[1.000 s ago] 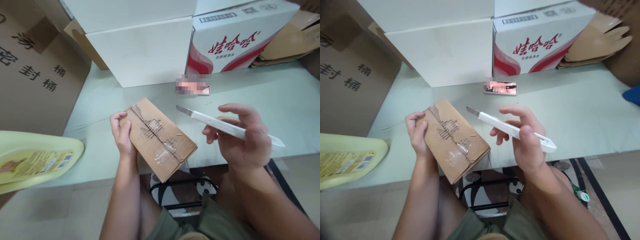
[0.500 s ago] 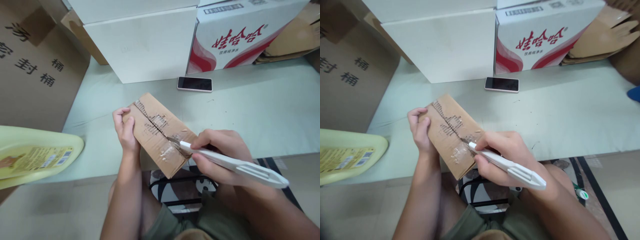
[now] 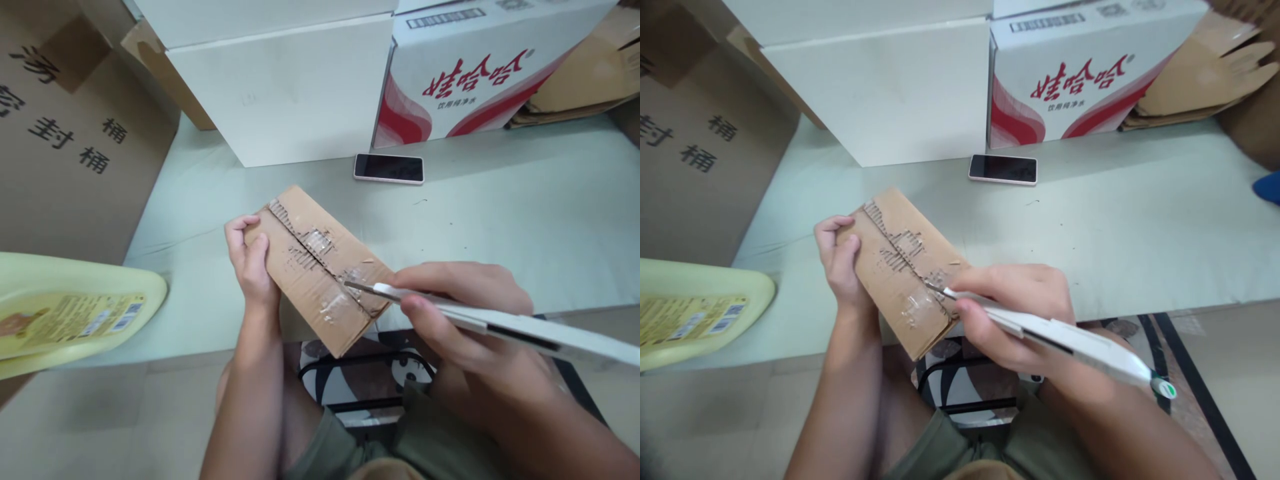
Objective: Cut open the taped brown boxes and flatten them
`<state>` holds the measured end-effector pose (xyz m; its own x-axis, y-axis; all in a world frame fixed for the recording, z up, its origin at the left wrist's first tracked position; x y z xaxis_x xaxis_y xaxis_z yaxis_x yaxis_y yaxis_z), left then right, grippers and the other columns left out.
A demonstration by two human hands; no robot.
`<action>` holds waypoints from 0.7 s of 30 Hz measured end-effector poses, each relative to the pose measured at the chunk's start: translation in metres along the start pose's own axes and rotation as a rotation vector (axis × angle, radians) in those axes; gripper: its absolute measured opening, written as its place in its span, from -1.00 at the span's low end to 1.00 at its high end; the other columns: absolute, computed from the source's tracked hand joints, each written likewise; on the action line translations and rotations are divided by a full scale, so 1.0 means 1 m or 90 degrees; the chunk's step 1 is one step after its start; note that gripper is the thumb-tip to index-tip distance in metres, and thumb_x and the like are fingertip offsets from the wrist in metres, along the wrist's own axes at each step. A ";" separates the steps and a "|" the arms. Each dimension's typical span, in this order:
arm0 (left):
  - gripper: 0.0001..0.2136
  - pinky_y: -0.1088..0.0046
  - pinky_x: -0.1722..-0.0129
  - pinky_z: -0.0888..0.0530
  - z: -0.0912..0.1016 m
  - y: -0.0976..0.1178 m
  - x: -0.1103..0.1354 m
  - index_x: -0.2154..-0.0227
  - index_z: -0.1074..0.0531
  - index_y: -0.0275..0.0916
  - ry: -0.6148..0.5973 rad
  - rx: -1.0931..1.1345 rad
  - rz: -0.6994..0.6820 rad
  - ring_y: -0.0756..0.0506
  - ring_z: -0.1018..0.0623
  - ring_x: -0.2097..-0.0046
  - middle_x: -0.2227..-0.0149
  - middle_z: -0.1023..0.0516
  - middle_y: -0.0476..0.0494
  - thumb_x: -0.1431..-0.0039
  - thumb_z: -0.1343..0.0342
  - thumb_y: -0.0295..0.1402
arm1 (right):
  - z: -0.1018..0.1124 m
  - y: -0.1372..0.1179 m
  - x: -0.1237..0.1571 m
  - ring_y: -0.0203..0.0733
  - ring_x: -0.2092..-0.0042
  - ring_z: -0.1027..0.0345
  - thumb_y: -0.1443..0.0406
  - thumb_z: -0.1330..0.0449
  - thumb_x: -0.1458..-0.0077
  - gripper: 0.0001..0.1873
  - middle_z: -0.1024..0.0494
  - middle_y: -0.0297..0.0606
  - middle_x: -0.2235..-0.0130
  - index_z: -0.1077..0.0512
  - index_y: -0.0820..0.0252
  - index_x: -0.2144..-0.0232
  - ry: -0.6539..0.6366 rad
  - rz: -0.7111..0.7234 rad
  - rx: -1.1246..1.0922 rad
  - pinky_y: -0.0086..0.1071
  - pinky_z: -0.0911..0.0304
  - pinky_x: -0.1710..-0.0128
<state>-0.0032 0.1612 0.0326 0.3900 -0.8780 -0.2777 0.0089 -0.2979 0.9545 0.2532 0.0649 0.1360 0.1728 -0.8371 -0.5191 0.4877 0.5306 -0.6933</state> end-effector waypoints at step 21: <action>-0.72 0.33 0.16 -0.31 -0.002 0.006 0.002 0.26 -0.34 -0.17 0.014 -0.030 -0.013 -0.11 -0.39 0.18 0.22 -0.39 -0.09 0.06 -0.17 -0.24 | -0.021 -0.021 0.007 -0.40 0.57 -0.32 0.45 -0.18 -0.24 -0.85 -0.49 -0.38 0.56 -0.50 0.19 0.35 0.025 0.131 0.131 -0.51 -0.26 0.54</action>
<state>-0.0010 0.1585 0.0380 0.4100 -0.8629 -0.2955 0.0603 -0.2977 0.9528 0.2265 0.0503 0.1362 0.2547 -0.7066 -0.6602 0.6103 0.6470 -0.4570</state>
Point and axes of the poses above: each hand's wrist, its own x-axis away from the middle knuckle, its own z-axis out of the back of the hand, y = z × x, the point moved 9 cm from there along -x, towards the middle knuckle
